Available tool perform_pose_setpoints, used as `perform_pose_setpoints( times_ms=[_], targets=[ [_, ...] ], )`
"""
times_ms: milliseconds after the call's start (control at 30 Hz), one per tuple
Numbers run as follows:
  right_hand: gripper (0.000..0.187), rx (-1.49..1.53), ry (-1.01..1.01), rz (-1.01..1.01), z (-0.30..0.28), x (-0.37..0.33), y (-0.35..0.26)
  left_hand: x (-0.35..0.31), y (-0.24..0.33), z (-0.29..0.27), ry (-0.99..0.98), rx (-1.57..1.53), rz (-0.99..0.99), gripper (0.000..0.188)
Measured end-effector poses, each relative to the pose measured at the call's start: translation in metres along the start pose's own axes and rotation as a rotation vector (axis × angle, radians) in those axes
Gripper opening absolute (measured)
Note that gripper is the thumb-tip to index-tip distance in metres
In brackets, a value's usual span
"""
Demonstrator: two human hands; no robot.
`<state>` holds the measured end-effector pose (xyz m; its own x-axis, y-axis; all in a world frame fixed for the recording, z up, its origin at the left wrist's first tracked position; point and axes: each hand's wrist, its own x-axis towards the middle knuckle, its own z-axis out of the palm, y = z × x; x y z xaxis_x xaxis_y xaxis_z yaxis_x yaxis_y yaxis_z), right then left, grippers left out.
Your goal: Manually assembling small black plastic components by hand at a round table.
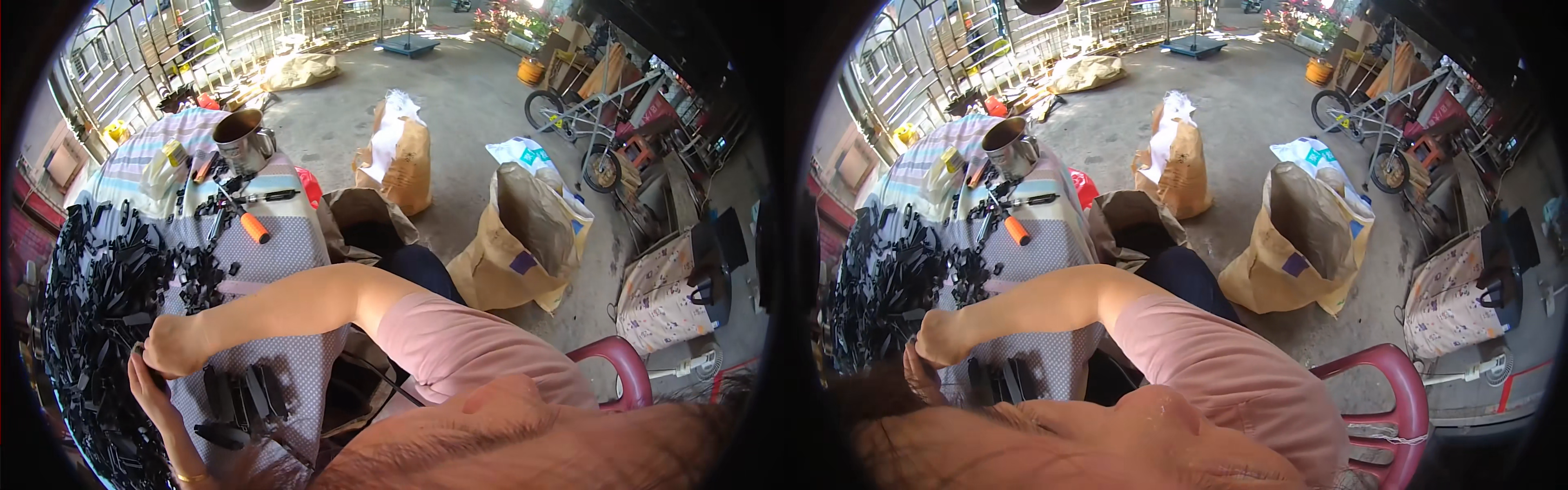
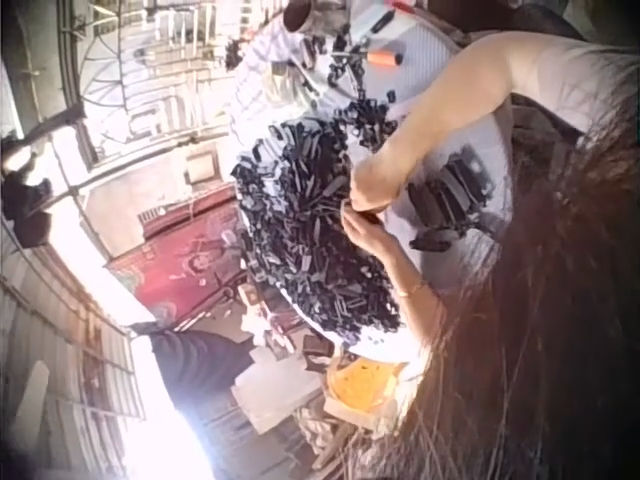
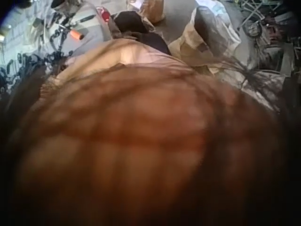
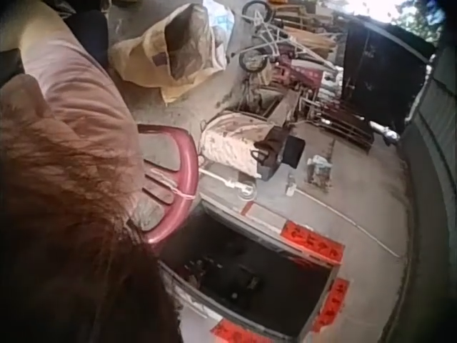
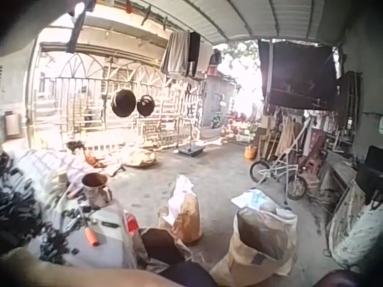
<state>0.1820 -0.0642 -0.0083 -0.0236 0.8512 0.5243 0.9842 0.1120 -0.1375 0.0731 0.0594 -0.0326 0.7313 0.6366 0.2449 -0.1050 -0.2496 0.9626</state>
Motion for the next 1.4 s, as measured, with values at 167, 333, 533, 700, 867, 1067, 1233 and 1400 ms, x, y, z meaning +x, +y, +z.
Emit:
perform_pose_setpoints(
  times_ms=[167,333,533,700,867,1067,1233,1400],
  targets=[
    [0.018,-0.104,0.0,-0.167,-0.002,-0.001,-0.019,-0.007,0.0,-0.013,0.025,-0.151,-0.063,0.031],
    [0.018,0.114,0.064,-0.173,-0.002,-0.005,-0.018,-0.016,0.015,0.001,0.163,0.147,0.142,0.033],
    [0.014,0.167,0.14,-0.002,-0.022,-0.01,0.004,-0.007,0.038,0.027,0.156,0.021,-0.088,0.029],
    [0.026,0.054,0.417,0.371,-0.061,-0.011,0.083,-0.001,0.04,-0.004,-0.023,-0.617,-0.408,0.042],
    [0.023,0.087,0.288,0.483,-0.074,-0.021,0.114,-0.018,0.049,-0.011,-0.131,-0.501,-0.345,0.023],
    [0.022,0.076,-0.017,0.421,-0.062,-0.018,0.105,-0.061,0.055,-0.01,-0.204,-0.291,-0.281,0.037],
    [0.021,0.229,-0.086,0.348,-0.063,-0.018,0.104,-0.072,0.067,-0.003,-0.245,-0.025,-0.292,0.041],
    [0.02,0.392,-0.219,0.301,-0.067,-0.016,0.09,-0.077,0.05,-0.005,-0.19,-0.087,-0.248,0.059]
  ],
)
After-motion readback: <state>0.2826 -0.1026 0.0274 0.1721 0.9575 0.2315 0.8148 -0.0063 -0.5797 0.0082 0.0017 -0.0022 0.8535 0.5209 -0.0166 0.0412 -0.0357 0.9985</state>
